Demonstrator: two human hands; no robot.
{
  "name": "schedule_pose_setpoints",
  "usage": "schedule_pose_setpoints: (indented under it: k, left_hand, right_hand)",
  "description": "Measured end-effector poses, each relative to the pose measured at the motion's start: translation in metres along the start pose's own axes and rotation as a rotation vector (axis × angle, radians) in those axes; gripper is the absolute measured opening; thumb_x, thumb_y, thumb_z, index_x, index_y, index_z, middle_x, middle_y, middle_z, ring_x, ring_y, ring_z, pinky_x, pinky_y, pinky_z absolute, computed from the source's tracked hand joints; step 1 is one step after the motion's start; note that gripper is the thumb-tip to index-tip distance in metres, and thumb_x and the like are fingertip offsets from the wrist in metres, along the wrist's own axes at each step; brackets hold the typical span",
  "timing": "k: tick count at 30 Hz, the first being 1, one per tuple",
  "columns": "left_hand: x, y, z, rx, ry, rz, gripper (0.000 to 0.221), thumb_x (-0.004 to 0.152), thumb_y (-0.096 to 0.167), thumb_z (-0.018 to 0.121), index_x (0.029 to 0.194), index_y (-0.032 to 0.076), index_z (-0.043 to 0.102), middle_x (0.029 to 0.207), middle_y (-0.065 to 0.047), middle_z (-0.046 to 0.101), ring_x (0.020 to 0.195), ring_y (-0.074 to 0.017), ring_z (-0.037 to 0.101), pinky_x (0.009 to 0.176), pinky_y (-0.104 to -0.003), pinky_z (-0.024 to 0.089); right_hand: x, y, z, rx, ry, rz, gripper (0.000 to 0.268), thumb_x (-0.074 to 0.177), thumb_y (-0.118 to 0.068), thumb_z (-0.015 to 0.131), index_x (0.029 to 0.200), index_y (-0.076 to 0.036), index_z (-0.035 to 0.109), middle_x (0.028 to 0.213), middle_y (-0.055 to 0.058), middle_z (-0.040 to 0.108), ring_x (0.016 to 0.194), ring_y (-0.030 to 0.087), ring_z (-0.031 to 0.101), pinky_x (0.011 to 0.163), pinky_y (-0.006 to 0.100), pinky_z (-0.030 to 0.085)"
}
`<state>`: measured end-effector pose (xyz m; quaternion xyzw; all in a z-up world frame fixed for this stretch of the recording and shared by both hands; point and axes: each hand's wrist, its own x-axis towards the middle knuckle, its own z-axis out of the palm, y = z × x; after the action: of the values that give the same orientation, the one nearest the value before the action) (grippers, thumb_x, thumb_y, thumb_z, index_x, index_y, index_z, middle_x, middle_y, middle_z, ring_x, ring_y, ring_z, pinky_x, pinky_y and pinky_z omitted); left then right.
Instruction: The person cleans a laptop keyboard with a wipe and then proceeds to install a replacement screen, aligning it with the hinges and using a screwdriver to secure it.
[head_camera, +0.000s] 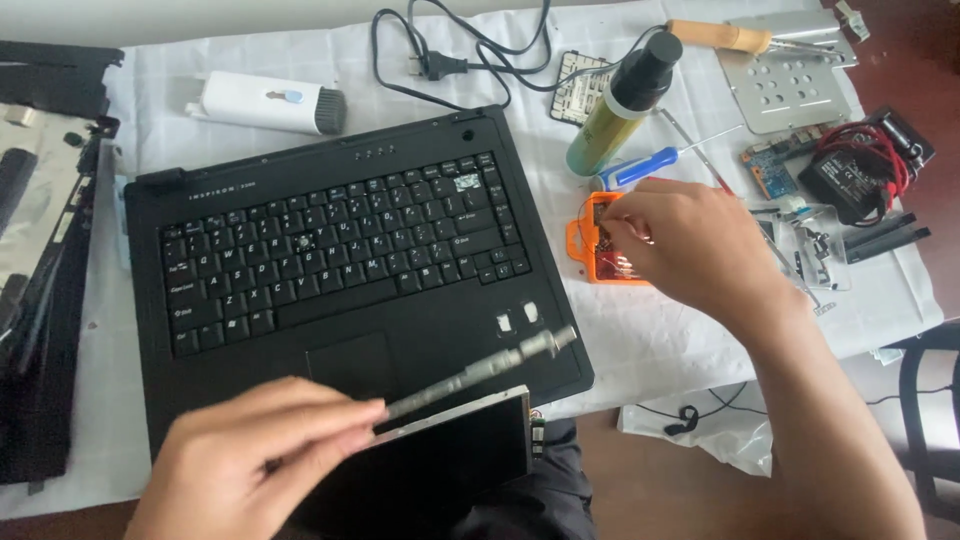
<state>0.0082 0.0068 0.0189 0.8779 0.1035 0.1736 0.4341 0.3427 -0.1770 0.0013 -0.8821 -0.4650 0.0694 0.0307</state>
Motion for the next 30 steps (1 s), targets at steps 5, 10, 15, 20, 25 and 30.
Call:
schedule_pose_setpoints:
  k: [5, 10, 15, 20, 25, 30]
  left_hand:
    - [0.021, -0.003, -0.015, 0.13, -0.094, -0.14, 0.025, 0.082, 0.02, 0.077, 0.105, 0.018, 0.085, 0.092, 0.006, 0.085, 0.068, -0.0046, 0.078, 0.065, -0.021, 0.06]
    - [0.05, -0.017, -0.022, 0.13, -0.242, -0.191, 0.024, 0.087, 0.022, 0.073, 0.108, 0.02, 0.084, 0.094, 0.005, 0.087, 0.035, -0.0049, 0.05, 0.033, -0.021, 0.044]
    - [0.058, -0.035, -0.013, 0.144, -0.207, -0.002, 0.026, 0.088, 0.02, 0.076, 0.114, 0.013, 0.079, 0.088, 0.002, 0.074, 0.057, -0.0112, 0.063, 0.056, -0.028, 0.051]
    - [0.052, -0.05, -0.001, 0.418, -0.075, 0.235, 0.016, 0.094, 0.011, 0.071, 0.108, 0.006, 0.076, 0.092, -0.003, 0.07, 0.084, -0.0186, 0.068, 0.07, -0.033, 0.06]
    - [0.052, -0.05, 0.0, 0.621, 0.045, 0.277, 0.003, 0.093, 0.018, 0.078, 0.093, 0.016, 0.08, 0.082, 0.005, 0.069, 0.076, -0.0154, 0.061, 0.055, -0.028, 0.054]
    - [0.074, -0.033, 0.0, 0.44, 0.096, 0.348, 0.018, 0.091, 0.021, 0.08, 0.104, 0.008, 0.076, 0.095, -0.002, 0.075, 0.085, -0.0182, 0.07, 0.069, -0.032, 0.061]
  right_hand:
    - [-0.014, -0.012, -0.018, 0.346, 0.223, -0.21, 0.011, 0.098, -0.013, 0.07, 0.097, -0.007, 0.08, 0.085, 0.003, 0.077, 0.074, 0.017, 0.065, 0.064, 0.033, 0.051]
    - [-0.019, -0.048, -0.009, 0.937, 0.161, -0.183, 0.005, 0.097, -0.005, 0.071, 0.093, -0.002, 0.07, 0.091, 0.007, 0.073, 0.078, 0.012, 0.065, 0.075, 0.023, 0.054]
    - [-0.009, -0.074, 0.005, 0.998, 0.102, -0.303, 0.01, 0.1, -0.012, 0.065, 0.1, -0.005, 0.072, 0.102, 0.006, 0.075, 0.095, 0.014, 0.068, 0.087, 0.027, 0.054]
    - [-0.003, -0.085, 0.009, 0.992, 0.048, -0.327, 0.012, 0.1, -0.013, 0.063, 0.101, -0.005, 0.073, 0.104, 0.005, 0.077, 0.096, 0.013, 0.07, 0.085, 0.024, 0.055]
    - [-0.002, -0.082, 0.017, 1.083, 0.046, -0.319, 0.013, 0.099, -0.012, 0.065, 0.099, -0.004, 0.075, 0.101, 0.008, 0.078, 0.096, 0.014, 0.073, 0.087, 0.025, 0.055]
    - [-0.003, -0.087, 0.019, 1.198, 0.112, -0.423, 0.01, 0.101, -0.006, 0.062, 0.097, -0.002, 0.07, 0.098, 0.012, 0.075, 0.095, 0.02, 0.07, 0.091, 0.03, 0.054]
